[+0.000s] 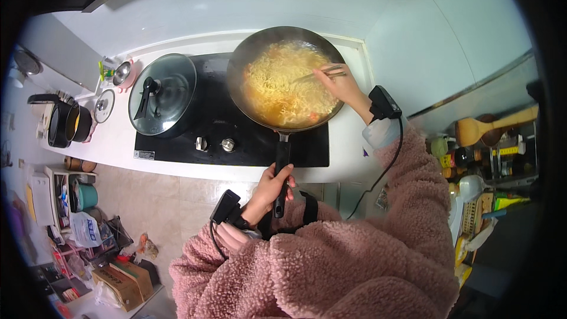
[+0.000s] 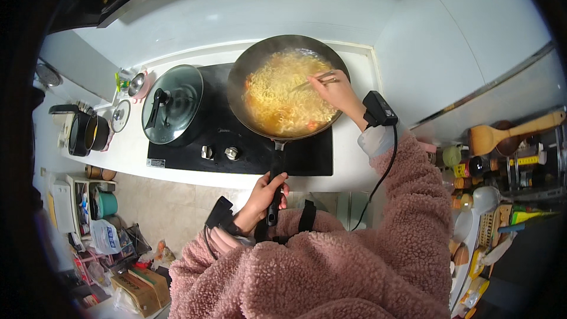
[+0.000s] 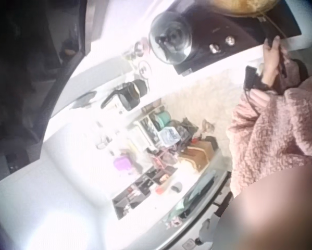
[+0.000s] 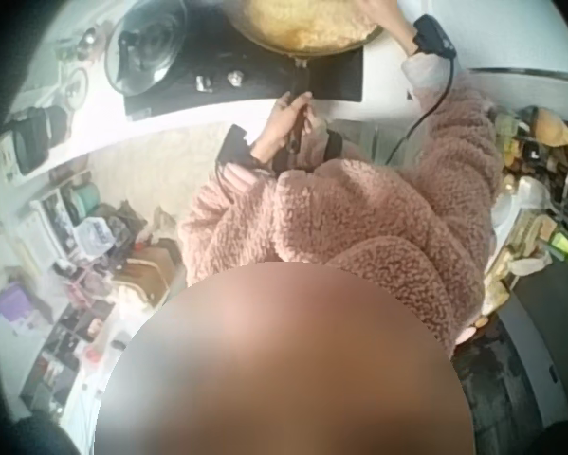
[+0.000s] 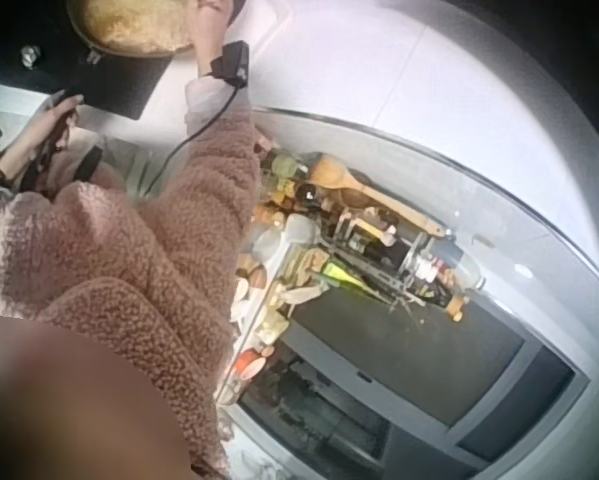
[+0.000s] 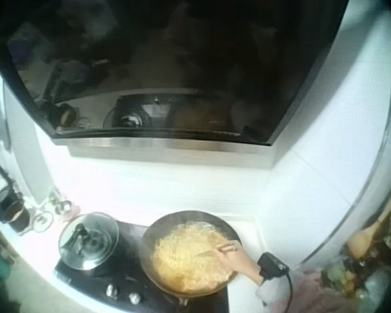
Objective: The person stirs noodles in a pan on a gas stove using chopsticks, adds water from a measuring cup, and pours seasoning from a packet into the pan. The person then covers the pan with a lid and briefly stirs a bowl of beaten eggs.
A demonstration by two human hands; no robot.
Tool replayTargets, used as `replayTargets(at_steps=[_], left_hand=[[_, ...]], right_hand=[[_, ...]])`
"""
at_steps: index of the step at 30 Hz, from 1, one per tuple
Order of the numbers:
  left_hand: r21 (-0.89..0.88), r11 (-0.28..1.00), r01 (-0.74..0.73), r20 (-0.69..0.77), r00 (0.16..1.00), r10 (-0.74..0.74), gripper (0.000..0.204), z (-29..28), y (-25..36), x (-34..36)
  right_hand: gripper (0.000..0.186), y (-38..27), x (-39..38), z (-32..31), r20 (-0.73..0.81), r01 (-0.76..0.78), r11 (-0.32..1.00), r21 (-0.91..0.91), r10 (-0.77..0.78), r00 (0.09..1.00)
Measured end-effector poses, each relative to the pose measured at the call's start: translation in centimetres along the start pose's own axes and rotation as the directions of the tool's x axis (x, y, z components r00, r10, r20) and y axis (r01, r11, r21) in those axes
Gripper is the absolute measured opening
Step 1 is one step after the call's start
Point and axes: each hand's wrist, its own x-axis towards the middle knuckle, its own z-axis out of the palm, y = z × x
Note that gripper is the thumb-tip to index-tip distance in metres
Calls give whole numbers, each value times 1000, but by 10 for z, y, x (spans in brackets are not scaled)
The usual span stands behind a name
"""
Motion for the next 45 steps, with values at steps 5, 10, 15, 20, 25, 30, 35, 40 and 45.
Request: replayTargets(at_steps=[5,10,15,20,25,30,35,40,45], left_hand=[[-5,1000,-12,9,1000,12,26,0,0,-1],[4,1000,-15,16,1000,15,25,0,1,-1],[-10,1000,-6,35,999,7,24,-1,0,0],[-10,1000,-6,51,999,6,24,-3,0,1],[-13,1000,4,63,998,-4,24,-2,2,0],[-24,1000,2,78,997,0,29,-4,1,1],[-3,999,43,144,989,-43,58,-17,-5,3],[164,984,75,-40,997,-70,65,-48,-3,11],[233,972,21,6,1000,-23,53,-95,1,19]], right_hand=[[17,-29,-30,-10,124,50,989,142,-68,990],[20,-45,-42,-56,218,-2,999,36,-6,976],[19,-45,-37,-49,311,1,992,124,-39,950],[21,-28,16,-24,175,39,979,202,-75,982],[22,-24,53,-4,13,-14,988,152,12,1000],[27,-35,42,-13,73,64,990,-126,-55,996],[26,-63,-11,-23,-268,-128,921,369,237,934],[21,-86,-69,-11,-628,21,969,246,143,765],[10,-105,-189,-12,-688,-107,930,351,334,644]])
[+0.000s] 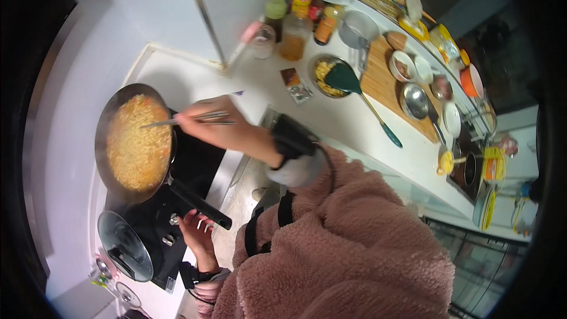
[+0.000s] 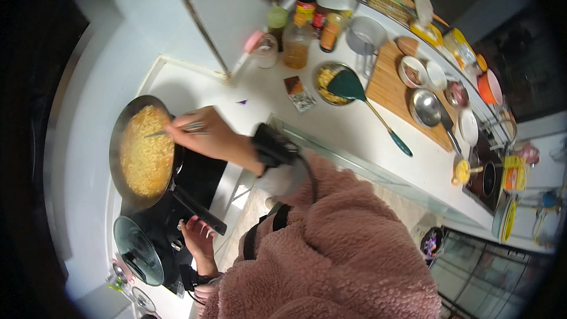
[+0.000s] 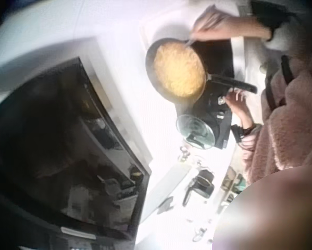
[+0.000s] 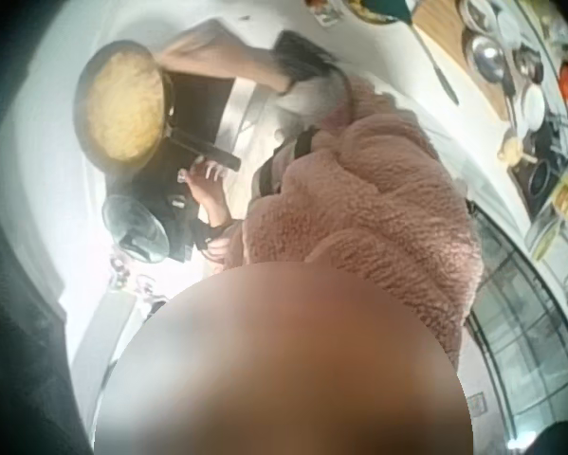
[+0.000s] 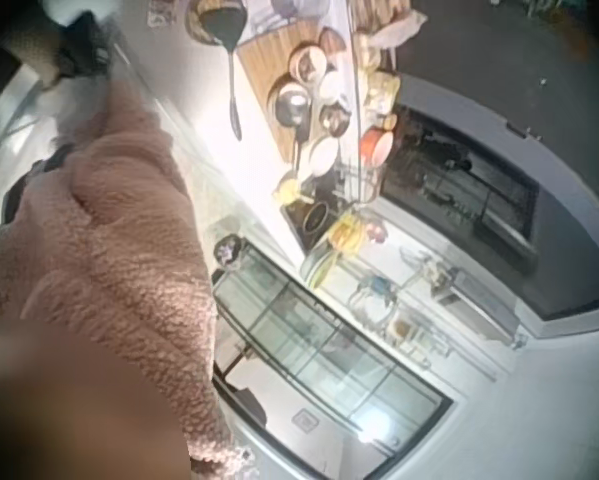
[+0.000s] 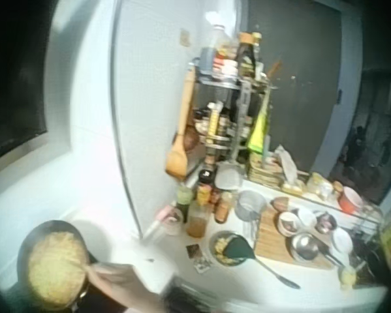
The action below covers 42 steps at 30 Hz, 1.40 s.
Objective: The person stirs noodles in a pan on a gas stove using chopsticks, adds water from a measuring cup, and pours seasoning from a packet into the pan. The person then covers the pan with a lid and briefly stirs a bowl of beaten eggs.
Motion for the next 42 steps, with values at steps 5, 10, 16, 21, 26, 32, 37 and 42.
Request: replayTargets(at_steps=[5,10,16,21,26,32,37,42], left_hand=[[175,978,109,-64,993,-99,29,-14,-25,-16],[258,948,189,-51,982,-182,24,22,-58,-35],[444,893,70,143,979,-147,23,88,-93,-66],[542,840,23,211,964,-162,21,118,-114,-74],[599,788,-144,360,927,-104,23,154,-136,-61],[582,276,-765,605,634,483,18,242,-160,-16],[624,-89,-776,647,449,616,13,331,-163,74],[513,-396,-762,838,346,421,31,388,-152,136]], right_hand=[[12,-8,-101,-143,-447,-145,949,-280,5,894],[23,32,-146,-228,-439,-256,663,-704,-123,890],[29,108,-149,-249,-148,-122,248,-961,-89,985],[43,129,-156,-252,-34,-41,225,-973,33,999],[54,126,-151,-259,-20,-50,169,-984,179,984],[44,79,-176,-285,8,-21,319,-948,90,996],[12,39,-254,-316,-88,-94,689,-719,44,995],[21,11,-304,-329,-246,-518,647,-560,467,850]])
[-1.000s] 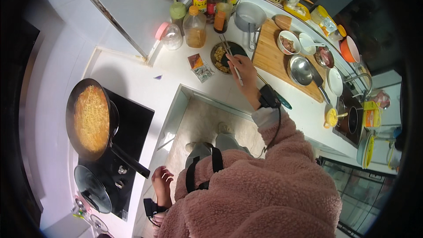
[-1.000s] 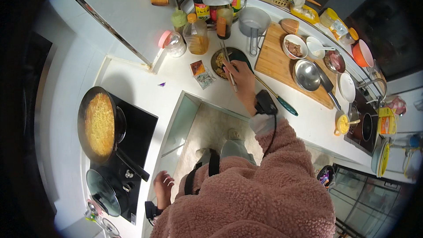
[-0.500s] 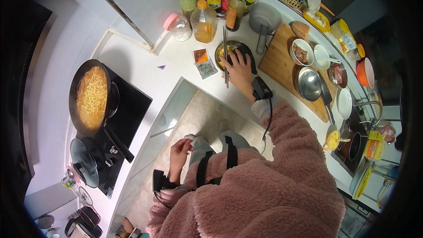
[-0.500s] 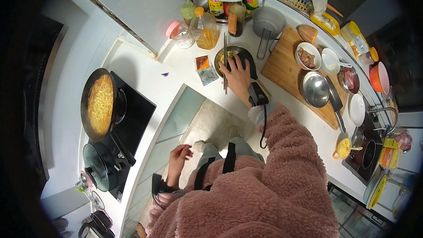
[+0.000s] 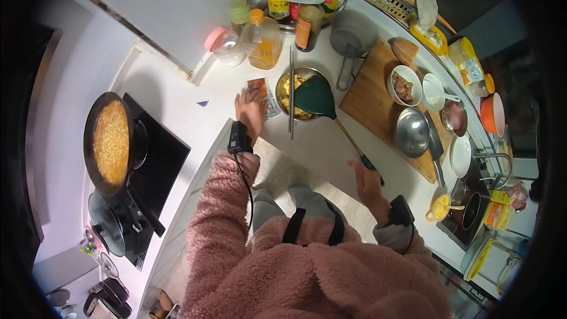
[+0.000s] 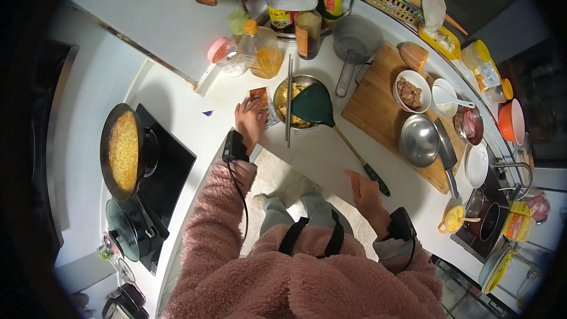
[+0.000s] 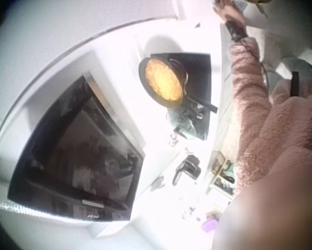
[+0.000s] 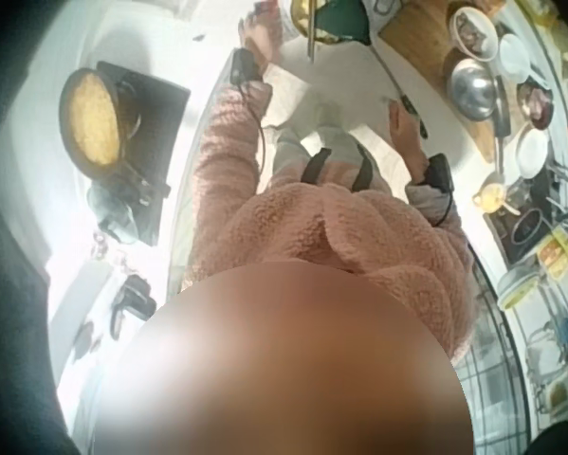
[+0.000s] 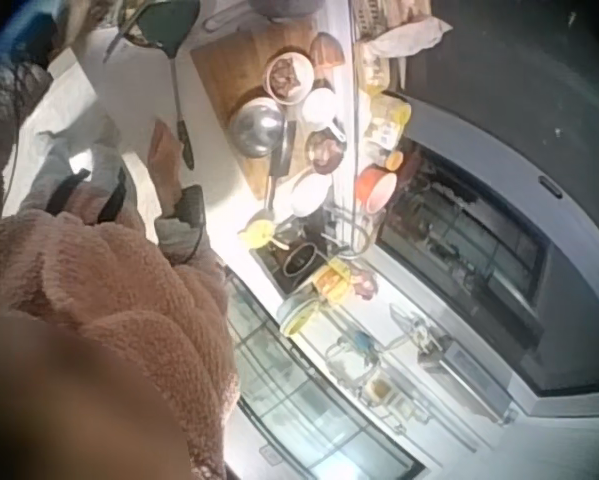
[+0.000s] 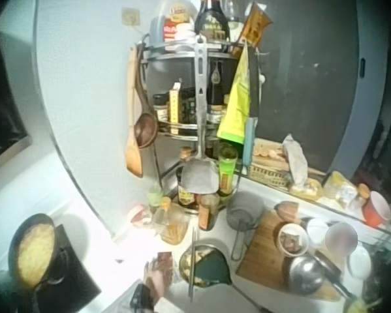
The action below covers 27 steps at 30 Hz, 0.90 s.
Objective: The person stirs noodles in a pan on a gas stove using chopsticks, adds water from a measuring cup, and pours seasoning from a packet into the pan. The person then covers the pan with a lid and briefly stirs a bowl of beaten eggs.
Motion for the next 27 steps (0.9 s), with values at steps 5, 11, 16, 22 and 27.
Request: replayTargets(at_steps=[5,11,16,22,27], left_hand=[[219,972,-82,188,981,41,25,9,-2,26],[280,960,-18,40,999,7,16,-27,-9,34],[-305,937,171,-210,948,-241,12,-127,14,14],[-746,634,205,66,969,-237,21,-213,91,-24],[-852,476,218,184,976,-116,17,-219,147,-68]], right_hand=[[31,-5,-7,-9,137,-363,890,277,337,931],[31,6,-13,-4,83,-96,986,136,85,993],[25,-12,2,-10,7,-50,968,244,50,999],[25,-93,61,-28,-178,160,871,464,-85,980],[21,-140,56,-38,-73,78,815,574,-44,996]])
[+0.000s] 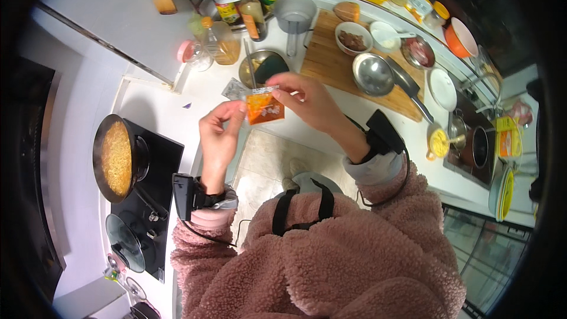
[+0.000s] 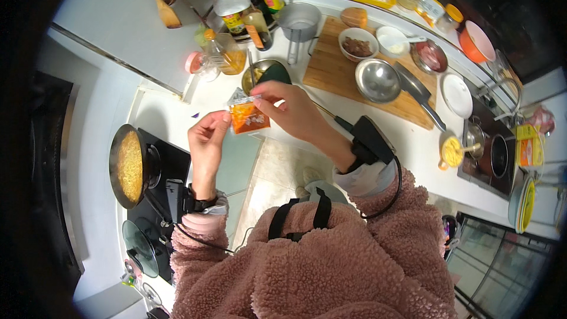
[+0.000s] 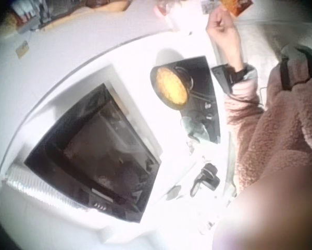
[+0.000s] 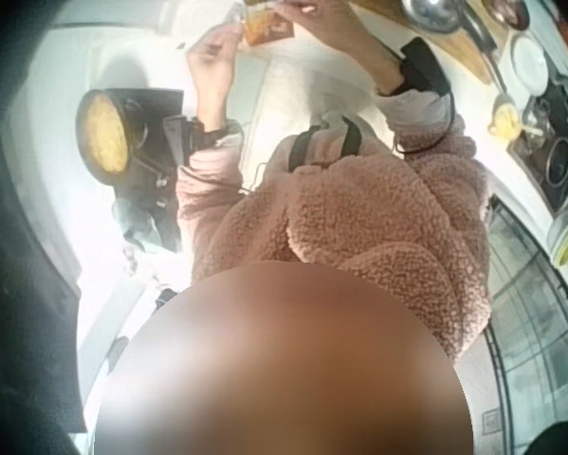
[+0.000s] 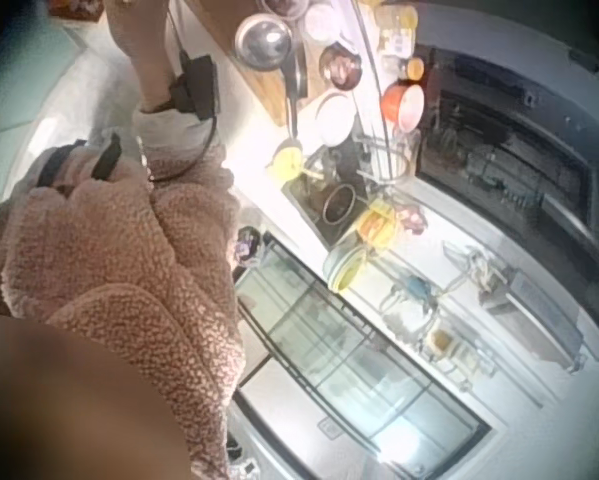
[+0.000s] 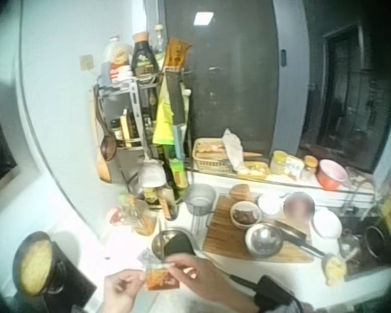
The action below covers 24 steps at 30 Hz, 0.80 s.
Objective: The person stirs noodles in a pan on a gas stove using chopsticks, adds water from a measuring cup, and pours seasoning from a packet into the pan. The person then covers the pan with a lid and briefly stirs a bowl of beaten eggs.
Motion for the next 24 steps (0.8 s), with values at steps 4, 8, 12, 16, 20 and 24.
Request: replayTargets(at_steps=[4,8,12,16,20,24], left_hand=[[4,1000,20,183,983,-21,16,29,-3,-18],[-38,997,73,368,928,-54,14,64,-2,-22],[-68,994,80,501,864,-35,11,115,1,-22],[12,998,68,547,835,-63,9,181,-2,-24],[14,998,61,515,855,-60,13,266,-18,-26],[59,994,94,532,840,-111,16,338,-49,-16]], right_hand=[[20,3,-38,-12,-29,-1,998,-55,-1,1000],[19,6,-71,-49,-89,-22,992,-125,11,996],[16,6,-95,-97,-105,-103,978,-180,85,991],[16,27,-121,-157,-111,-109,974,-198,88,990],[20,68,-139,-225,-196,-83,983,-161,51,979],[24,124,-152,-307,-365,-253,895,-368,111,924]])
